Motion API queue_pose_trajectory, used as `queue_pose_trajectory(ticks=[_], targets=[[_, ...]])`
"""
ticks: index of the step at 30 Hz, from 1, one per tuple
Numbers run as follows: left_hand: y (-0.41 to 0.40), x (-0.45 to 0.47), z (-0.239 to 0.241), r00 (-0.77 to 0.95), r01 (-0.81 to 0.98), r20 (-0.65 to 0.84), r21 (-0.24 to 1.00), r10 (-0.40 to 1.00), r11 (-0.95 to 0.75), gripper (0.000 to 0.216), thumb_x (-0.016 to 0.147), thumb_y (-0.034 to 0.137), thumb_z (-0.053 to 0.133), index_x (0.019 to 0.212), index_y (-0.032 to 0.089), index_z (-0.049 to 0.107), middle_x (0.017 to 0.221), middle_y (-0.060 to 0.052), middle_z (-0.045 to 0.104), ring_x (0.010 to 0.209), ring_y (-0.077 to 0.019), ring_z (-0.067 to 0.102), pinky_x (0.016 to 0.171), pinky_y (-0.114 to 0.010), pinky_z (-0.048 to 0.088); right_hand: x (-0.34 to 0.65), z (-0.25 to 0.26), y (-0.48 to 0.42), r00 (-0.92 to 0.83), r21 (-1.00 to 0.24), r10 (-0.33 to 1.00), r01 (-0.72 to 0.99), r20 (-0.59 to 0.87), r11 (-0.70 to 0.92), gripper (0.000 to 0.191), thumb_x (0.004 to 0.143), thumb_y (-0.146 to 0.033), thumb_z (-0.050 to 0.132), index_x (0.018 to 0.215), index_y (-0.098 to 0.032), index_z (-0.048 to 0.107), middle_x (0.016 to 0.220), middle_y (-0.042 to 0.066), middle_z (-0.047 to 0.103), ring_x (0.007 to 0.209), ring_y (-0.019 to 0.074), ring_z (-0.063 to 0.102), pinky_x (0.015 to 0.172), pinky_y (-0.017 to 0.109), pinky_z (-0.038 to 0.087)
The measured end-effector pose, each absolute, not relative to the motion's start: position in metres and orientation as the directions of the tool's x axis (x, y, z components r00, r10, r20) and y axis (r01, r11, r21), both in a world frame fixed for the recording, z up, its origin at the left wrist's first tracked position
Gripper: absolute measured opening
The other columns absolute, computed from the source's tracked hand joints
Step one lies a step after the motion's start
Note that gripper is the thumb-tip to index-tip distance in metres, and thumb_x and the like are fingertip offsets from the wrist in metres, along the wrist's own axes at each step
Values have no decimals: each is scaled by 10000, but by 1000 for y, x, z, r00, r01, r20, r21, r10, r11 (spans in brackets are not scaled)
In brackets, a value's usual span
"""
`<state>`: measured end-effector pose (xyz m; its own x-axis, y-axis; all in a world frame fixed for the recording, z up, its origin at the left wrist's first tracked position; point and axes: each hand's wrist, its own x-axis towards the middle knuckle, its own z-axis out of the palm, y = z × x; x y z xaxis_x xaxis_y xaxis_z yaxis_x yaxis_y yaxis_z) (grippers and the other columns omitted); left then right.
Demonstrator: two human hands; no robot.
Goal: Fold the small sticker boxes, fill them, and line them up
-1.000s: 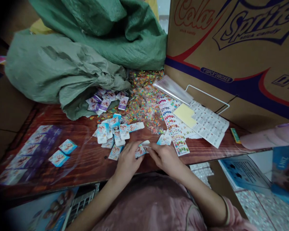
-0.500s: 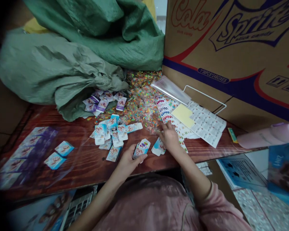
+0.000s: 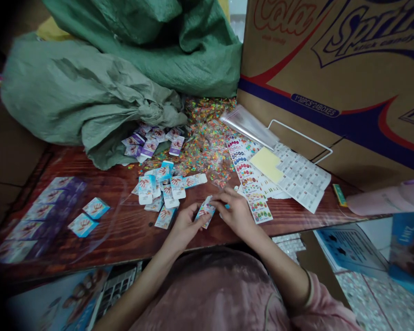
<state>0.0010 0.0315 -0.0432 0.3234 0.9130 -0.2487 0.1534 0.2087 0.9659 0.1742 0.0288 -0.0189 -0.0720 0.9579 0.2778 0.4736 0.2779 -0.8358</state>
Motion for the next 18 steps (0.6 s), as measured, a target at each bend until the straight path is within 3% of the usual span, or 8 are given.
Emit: queue_pose_trajectory(ticks=[4, 7, 9, 14, 18], targets=[[30, 0, -41, 305, 166, -197, 974, 932, 152, 192, 745, 251, 655, 905, 146, 656, 843, -26, 676, 787, -166, 591, 737, -263, 449, 166, -21, 25, -186, -661, 915, 642, 359, 389, 162, 898, -202, 540, 872, -191, 699, 863, 77, 619, 831, 195, 586, 730, 330, 496], [29, 0, -42, 267, 145, -233, 969, 935, 200, 176, 700, 235, 681, 843, 135, 653, 740, -6, 652, 684, -145, 569, 652, -242, 435, 167, -21, 25, -399, -593, 863, 629, 309, 503, 191, 892, -132, 515, 905, -198, 693, 854, 67, 630, 858, 205, 576, 805, 367, 476], [30, 0, -43, 249, 130, -249, 966, 936, 222, 177, 687, 243, 688, 820, 133, 650, 680, 9, 630, 619, -130, 542, 601, -230, 415, 168, -20, 25, -468, -613, 836, 581, 286, 535, 235, 890, -95, 494, 968, -209, 684, 882, 60, 642, 879, 200, 588, 862, 384, 463], [34, 1, -45, 235, 134, -218, 973, 947, 190, 204, 683, 251, 695, 855, 142, 681, 739, -16, 668, 670, -151, 570, 635, -243, 430, 167, -24, 22, -213, -690, 898, 579, 386, 434, 326, 872, -122, 551, 1165, -254, 606, 961, 48, 681, 924, 207, 623, 979, 452, 424], [33, 6, -47, 253, -27, -255, 962, 933, 270, 262, 706, 337, 704, 883, 145, 691, 815, -37, 696, 761, -168, 606, 727, -263, 456, 166, -29, 20, -328, -633, 862, 584, 387, 507, 410, 890, -81, 487, 1230, -295, 570, 1017, 30, 701, 950, 196, 633, 1094, 541, 281]])
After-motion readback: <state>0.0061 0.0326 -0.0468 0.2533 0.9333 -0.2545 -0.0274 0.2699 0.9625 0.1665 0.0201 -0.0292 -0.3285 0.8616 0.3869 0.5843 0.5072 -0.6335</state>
